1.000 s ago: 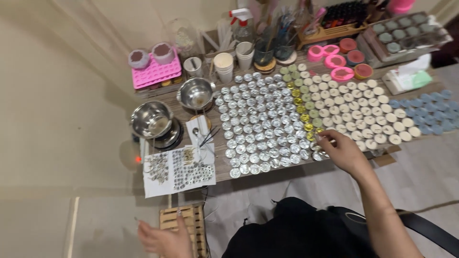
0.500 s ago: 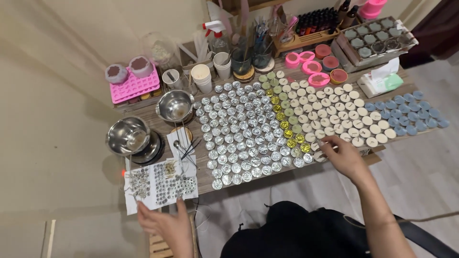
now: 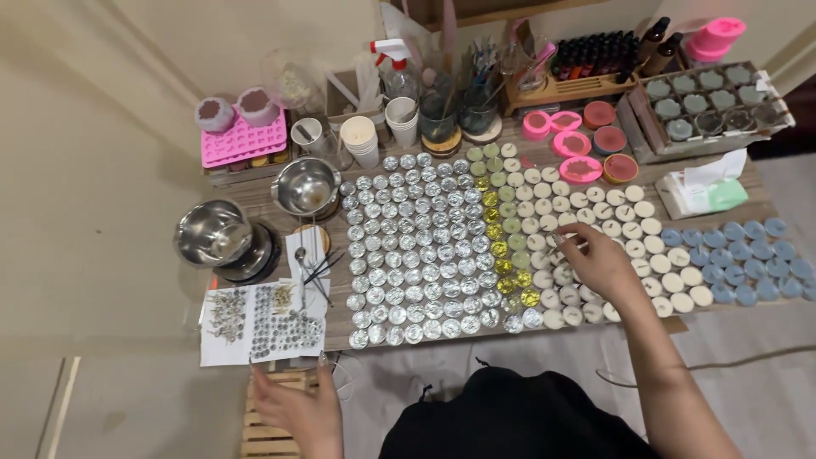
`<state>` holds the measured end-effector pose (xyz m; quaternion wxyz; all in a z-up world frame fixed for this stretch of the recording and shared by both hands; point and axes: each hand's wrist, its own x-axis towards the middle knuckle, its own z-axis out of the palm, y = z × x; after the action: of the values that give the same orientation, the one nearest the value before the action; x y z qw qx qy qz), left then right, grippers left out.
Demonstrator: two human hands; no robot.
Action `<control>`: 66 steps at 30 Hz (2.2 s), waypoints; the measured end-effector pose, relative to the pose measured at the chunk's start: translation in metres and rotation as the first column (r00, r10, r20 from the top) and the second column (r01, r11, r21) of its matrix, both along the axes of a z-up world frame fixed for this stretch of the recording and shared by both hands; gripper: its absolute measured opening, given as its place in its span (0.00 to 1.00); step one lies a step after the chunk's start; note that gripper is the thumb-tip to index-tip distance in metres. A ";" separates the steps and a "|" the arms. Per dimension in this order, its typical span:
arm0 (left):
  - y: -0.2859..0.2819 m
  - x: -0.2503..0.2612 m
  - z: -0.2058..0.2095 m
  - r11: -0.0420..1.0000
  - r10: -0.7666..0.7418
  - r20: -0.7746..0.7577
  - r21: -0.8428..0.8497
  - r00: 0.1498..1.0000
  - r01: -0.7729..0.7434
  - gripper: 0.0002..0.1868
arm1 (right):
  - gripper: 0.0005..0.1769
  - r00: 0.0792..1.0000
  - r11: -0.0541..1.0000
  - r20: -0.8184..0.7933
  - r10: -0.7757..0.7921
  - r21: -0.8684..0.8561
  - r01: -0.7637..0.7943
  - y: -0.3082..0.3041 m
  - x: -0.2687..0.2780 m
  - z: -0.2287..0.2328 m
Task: The person wipes the inside of a metal pot with a cloth and then uses tweezers to place wicks into small metal candle tins. They repeat this process for several tins, occasionally adjusting the tins by hand.
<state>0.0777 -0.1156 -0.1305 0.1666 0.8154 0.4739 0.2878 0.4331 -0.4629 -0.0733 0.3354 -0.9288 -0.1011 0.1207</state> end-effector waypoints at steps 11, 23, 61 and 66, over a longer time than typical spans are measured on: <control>-0.029 0.036 -0.002 0.998 0.042 -0.077 -0.047 0.996 -0.046 0.60 | 0.23 0.994 1.000 -0.108 -0.013 0.008 0.014 -0.009 0.028 -0.039; -0.027 0.040 0.001 1.000 0.007 -0.088 -0.002 0.996 -0.007 0.59 | 0.31 0.969 0.978 -0.230 0.089 0.205 -0.041 0.009 0.032 -0.035; -0.006 0.042 -0.005 0.973 -0.029 -0.040 -0.230 0.999 0.019 0.60 | 0.20 0.890 0.981 -0.414 0.193 0.075 -0.178 0.004 -0.001 -0.088; -0.012 0.039 -0.004 0.988 -0.006 0.035 -0.155 0.999 0.012 0.59 | 0.29 0.863 0.903 -0.489 0.124 -0.304 -0.302 0.005 0.013 -0.115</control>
<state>0.1171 -0.1271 -0.1344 0.2390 0.7970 0.4882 0.2634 0.4461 -0.4582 -0.1885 0.1524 -0.9027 -0.0984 0.3903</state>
